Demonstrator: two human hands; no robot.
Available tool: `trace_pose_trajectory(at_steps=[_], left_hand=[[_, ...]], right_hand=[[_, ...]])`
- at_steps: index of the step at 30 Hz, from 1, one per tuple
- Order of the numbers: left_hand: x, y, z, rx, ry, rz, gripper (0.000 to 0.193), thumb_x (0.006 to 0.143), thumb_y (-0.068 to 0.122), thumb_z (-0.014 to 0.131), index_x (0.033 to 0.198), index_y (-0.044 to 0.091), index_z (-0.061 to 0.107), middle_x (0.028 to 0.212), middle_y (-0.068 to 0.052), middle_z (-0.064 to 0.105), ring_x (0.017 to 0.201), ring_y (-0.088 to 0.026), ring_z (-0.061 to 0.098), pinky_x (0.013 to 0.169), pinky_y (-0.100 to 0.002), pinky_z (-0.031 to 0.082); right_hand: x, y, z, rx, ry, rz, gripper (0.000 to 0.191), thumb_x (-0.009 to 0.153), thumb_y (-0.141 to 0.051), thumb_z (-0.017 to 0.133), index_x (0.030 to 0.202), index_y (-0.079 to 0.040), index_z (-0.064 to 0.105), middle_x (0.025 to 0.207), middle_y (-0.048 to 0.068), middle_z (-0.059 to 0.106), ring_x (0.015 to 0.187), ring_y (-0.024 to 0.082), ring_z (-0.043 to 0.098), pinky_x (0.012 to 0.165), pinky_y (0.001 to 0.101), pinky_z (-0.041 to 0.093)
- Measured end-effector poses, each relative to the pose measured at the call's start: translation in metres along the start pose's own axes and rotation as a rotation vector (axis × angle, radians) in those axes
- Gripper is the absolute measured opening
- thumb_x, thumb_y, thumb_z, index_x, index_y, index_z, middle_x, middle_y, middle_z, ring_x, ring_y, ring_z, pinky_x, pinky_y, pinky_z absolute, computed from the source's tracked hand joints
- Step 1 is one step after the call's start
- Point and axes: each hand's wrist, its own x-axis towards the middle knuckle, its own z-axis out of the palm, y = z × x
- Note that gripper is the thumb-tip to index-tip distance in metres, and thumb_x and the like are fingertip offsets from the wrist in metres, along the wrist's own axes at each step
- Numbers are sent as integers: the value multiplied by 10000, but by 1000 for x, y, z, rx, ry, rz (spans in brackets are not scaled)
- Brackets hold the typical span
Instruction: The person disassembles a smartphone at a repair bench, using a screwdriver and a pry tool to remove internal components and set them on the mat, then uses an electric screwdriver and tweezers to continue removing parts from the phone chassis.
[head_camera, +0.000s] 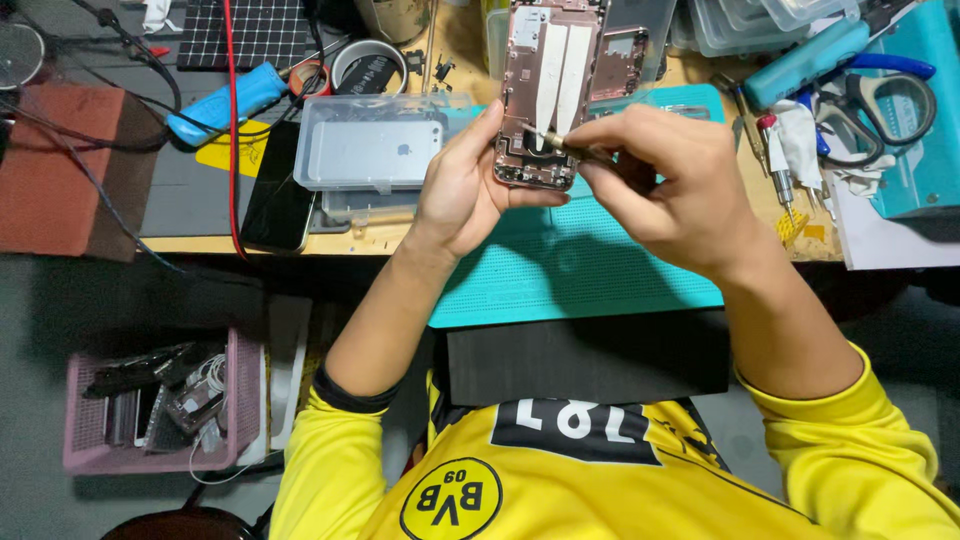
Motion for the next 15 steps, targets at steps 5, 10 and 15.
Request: trace_pose_trajectory(at_steps=[5, 10, 15], left_hand=[[-3, -2, 5, 73, 12, 5, 449, 1159, 314, 343, 1410, -30, 484, 1225, -230, 681, 1035, -333, 736, 827, -516, 667], [-3, -3, 9, 77, -3, -1, 432, 1156, 313, 353, 1400, -17, 486, 1221, -218, 686, 978, -331, 746, 785, -488, 665], [-3, -3, 9, 77, 10, 3, 432, 1161, 313, 357, 1402, -19, 491, 1219, -217, 682, 972, -321, 745, 773, -482, 663]], right_hand=[[3, 1, 6, -223, -14, -155, 164, 963, -35, 811, 1069, -6, 689, 883, 112, 655, 696, 220, 632, 617, 329, 480], [0, 3, 9, -264, 15, -210, 174, 989, -51, 819, 1065, -25, 664, 946, 102, 635, 817, 245, 682, 702, 340, 532], [-2, 3, 10, -285, 30, -223, 193, 946, -36, 841, 1052, -21, 681, 992, 111, 625, 804, 252, 679, 697, 342, 543]])
